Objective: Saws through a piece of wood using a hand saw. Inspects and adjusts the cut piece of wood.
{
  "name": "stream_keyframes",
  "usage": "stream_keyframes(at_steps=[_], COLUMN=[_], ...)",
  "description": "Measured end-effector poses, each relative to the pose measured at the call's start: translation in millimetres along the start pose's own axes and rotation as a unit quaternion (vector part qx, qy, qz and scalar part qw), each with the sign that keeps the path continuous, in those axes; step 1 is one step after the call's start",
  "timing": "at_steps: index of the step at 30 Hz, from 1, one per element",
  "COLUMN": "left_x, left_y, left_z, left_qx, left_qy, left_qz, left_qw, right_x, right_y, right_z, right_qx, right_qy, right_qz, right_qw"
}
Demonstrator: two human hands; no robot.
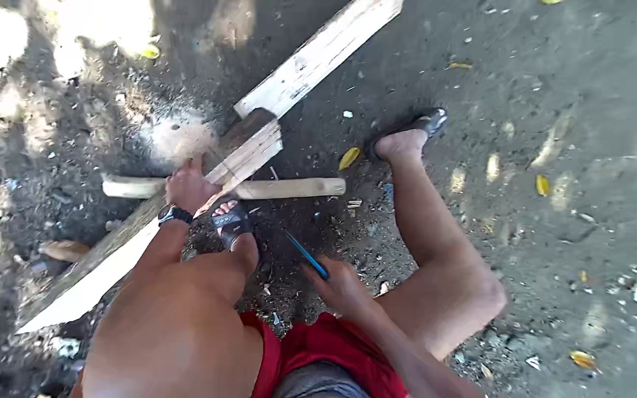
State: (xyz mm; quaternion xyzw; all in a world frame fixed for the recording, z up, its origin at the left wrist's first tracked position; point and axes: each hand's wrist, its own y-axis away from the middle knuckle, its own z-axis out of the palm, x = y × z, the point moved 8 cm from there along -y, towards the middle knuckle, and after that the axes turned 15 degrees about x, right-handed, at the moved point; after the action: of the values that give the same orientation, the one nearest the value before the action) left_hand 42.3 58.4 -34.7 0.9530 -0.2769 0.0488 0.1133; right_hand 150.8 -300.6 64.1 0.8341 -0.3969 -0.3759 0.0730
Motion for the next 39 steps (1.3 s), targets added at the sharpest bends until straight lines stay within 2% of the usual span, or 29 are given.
stream_keyframes(at_steps=[2, 4, 5, 18, 21, 26, 39], left_x=[1.7, -0.1, -0.6, 0.5, 11.0, -0.3, 1.4], left_y=[6.7, 3.2, 1.5, 7.5, 18.5, 4.5, 5.8], left_z=[3.0, -0.6, -1.0, -2.6, -17.4, 1.6, -4.1], left_qx=[-0.007, 0.002, 0.005, -0.004, -0.048, -0.009, 0.007], left_qy=[-0.002, -0.007, -0.01, -0.011, -0.002, -0.028, -0.027], left_qz=[-0.001, -0.001, -0.001, -0.022, -0.027, -0.021, -0.013], left_qw=[1.0, 1.0, 1.0, 1.0, 0.998, 0.999, 1.0], right_x=[-31.4, -52.7, -59.1, -61.6, -60.8, -58.3, -59.8], right_y=[-75.6, -131.9, -142.6, -131.9, -132.8, -131.9, -135.9], right_z=[42.6, 78.5, 85.4, 89.9, 89.0, 90.8, 89.4], right_qx=[-0.049, -0.01, 0.003, 0.018, 0.023, 0.033, 0.013], right_qy=[-0.018, -0.049, -0.062, -0.079, -0.084, -0.084, -0.076], right_qz=[0.023, -0.006, -0.015, -0.023, -0.024, -0.02, 0.011], right_qw=[0.998, 0.999, 0.998, 0.996, 0.996, 0.996, 0.997])
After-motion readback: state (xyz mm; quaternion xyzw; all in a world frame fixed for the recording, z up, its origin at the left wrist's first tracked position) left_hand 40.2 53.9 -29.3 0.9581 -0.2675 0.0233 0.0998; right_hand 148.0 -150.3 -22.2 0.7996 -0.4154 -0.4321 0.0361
